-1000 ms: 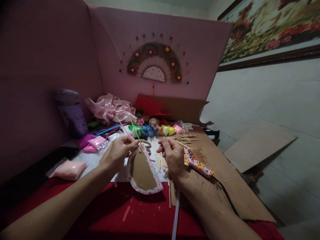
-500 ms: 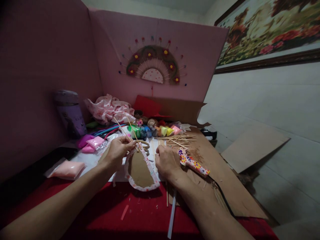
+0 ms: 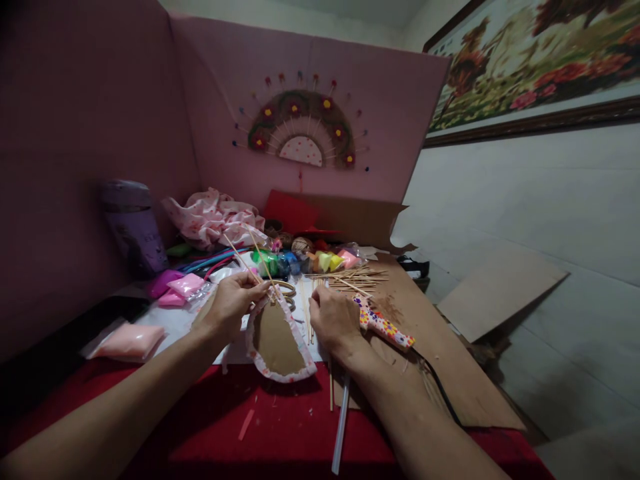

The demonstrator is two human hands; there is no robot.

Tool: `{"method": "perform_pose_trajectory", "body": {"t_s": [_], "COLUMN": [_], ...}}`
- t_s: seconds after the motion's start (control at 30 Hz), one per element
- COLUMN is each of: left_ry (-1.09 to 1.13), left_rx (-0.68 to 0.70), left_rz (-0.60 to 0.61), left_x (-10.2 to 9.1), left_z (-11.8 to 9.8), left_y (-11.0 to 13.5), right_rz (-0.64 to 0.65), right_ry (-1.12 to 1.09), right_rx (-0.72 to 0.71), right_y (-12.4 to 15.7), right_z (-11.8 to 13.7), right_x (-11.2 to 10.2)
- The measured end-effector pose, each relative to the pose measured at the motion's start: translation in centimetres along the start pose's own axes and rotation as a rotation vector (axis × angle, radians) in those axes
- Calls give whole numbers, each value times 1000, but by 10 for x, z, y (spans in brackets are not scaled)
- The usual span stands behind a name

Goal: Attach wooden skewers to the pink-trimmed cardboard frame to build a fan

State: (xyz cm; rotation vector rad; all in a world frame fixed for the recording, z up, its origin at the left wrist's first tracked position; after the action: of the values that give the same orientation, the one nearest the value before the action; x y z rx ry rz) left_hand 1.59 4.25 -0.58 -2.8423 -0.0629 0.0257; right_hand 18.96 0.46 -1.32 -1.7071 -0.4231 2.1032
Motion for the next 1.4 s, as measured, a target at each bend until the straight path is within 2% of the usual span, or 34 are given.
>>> {"method": "perform_pose_trajectory", "body": {"t_s": [0.07,0.2,0.23,0.3,0.37,0.43,0.5,0.7,0.8,1.0,1.13,1.23,1.27,1.3,1.33,1.4], "left_ry": [9,42,51,69,85,90,83,66,73,91,91,102,106,109,109,104], "left_rx": [-7,-15,-18,-33,-50,-53,-38,-12,-21,-44,-32,-30,-33,-36,-37,-36], "left_rz": [-11,-15,-18,-24,-24,-17,-9,-14,-9,-26,-16,-2,0,6,12,27], "left_x": [0,1,2,3,3,3,3,2,2,2,2,1,1,1,1,1], "left_z": [-1,-7,-9,-12,-14,-13,-12,-5,-5,-10,-8,-2,0,2,3,5], "left_y": [0,2,3,4,4,4,4,1,1,3,2,0,-1,-1,-2,-3], "right_rz": [-71,-226,-228,-152,-23,116,196,284,311,289,129,-53,-160,-214,-191,-61], "right_ry": [-12,-9,5,78,217,348,389,443,466,438,362,170,-236,-652,-996,-1414], "right_rx": [42,251,289,306,238,77,-60,-388,-501,-554,-449,-300,-194,-119,-91,-52], "right_y": [-9,-33,-38,-49,-57,-63,-69,-84,-91,-102,-104,-94,-88,-80,-71,-51], "right_z": [-9,-35,-41,-49,-50,-48,-44,-42,-47,-56,-52,-37,-31,-24,-17,-5], "right_x": [-5,-26,-31,-39,-42,-38,-29,-1,8,9,-12,-32,-39,-44,-46,-45]}}
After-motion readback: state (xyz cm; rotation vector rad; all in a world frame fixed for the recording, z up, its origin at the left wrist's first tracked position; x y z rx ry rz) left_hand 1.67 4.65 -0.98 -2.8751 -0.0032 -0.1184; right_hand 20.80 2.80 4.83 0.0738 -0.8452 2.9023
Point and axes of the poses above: each hand's wrist, its own y-axis away from the middle knuckle, its own x-axis out of the palm, z = x × y, the point moved 1 cm from there along -y, towards the middle knuckle, and after that the axes turned 3 degrees about x, right-handed, at the moved point
